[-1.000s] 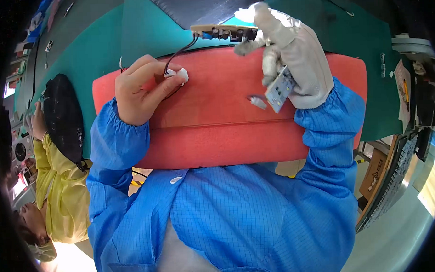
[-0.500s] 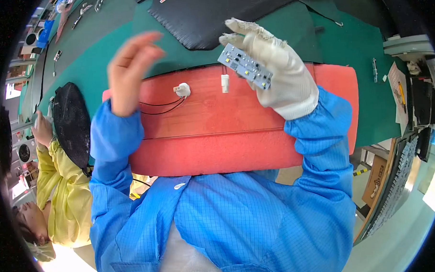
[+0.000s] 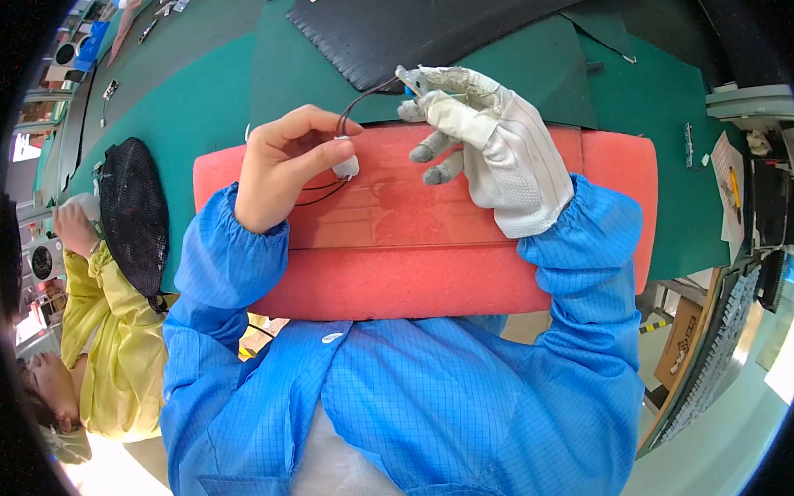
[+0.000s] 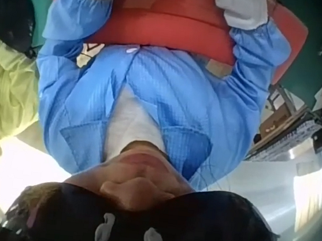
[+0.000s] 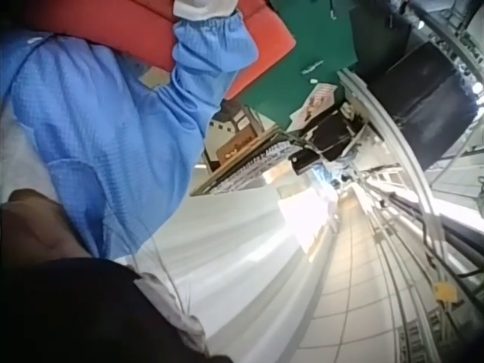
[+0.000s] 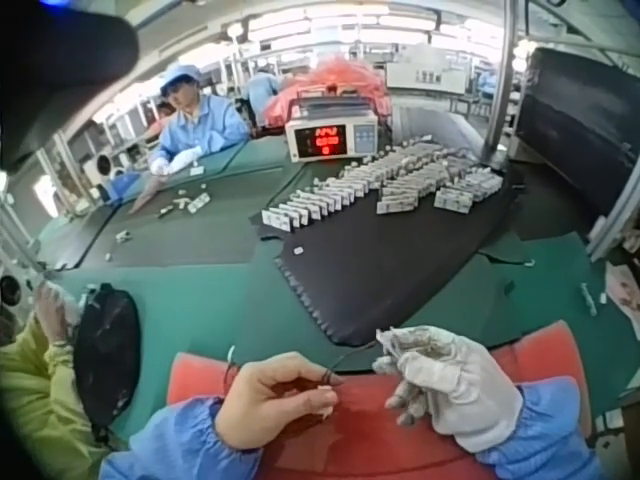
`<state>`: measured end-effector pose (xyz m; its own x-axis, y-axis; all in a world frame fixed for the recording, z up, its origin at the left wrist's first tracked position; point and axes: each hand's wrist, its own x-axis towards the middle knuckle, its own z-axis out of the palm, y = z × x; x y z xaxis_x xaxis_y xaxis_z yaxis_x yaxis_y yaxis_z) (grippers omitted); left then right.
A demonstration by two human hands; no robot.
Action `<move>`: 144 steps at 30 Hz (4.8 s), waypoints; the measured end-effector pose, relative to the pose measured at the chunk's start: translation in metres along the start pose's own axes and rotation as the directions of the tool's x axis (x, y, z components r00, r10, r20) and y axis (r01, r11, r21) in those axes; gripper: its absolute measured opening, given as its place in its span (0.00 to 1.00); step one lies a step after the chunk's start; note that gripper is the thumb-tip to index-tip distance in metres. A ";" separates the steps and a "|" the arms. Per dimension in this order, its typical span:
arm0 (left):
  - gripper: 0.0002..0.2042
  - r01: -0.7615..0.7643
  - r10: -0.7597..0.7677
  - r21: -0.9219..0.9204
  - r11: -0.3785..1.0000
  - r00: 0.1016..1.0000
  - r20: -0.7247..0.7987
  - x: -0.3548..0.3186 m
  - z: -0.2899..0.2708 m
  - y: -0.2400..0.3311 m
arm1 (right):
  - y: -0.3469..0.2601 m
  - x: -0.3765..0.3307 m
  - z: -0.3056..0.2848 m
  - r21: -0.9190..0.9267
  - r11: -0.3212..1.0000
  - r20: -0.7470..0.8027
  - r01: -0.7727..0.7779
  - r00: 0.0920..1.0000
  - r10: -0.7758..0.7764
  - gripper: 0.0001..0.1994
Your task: Testing the functionality of printed circuit boards by connecting them to a testing jig and observing the light output.
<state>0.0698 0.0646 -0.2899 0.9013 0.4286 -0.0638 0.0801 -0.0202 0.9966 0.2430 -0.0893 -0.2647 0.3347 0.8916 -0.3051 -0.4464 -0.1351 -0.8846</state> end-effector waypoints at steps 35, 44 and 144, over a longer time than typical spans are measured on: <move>0.07 -0.448 0.583 0.664 0.599 0.812 0.022 -0.006 0.007 -0.008 | 0.024 -0.005 0.007 -0.699 0.235 0.552 0.675 0.719 -0.422 0.43; 0.07 -0.448 0.609 0.674 0.587 0.793 -0.003 -0.012 0.014 -0.005 | -0.002 -0.022 -0.003 -0.429 0.803 0.013 0.413 0.892 -0.451 0.20; 0.07 0.433 0.256 0.109 -0.895 0.698 -0.669 -0.251 -0.366 -0.057 | 0.033 -0.020 -0.120 -0.303 0.942 -0.167 0.144 0.965 -0.201 0.27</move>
<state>-0.3169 0.2893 -0.3118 0.3645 0.8981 0.2461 0.3656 0.1050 -0.9248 0.3212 -0.1630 -0.3298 0.5513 0.8157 -0.1755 -0.1212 -0.1298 -0.9841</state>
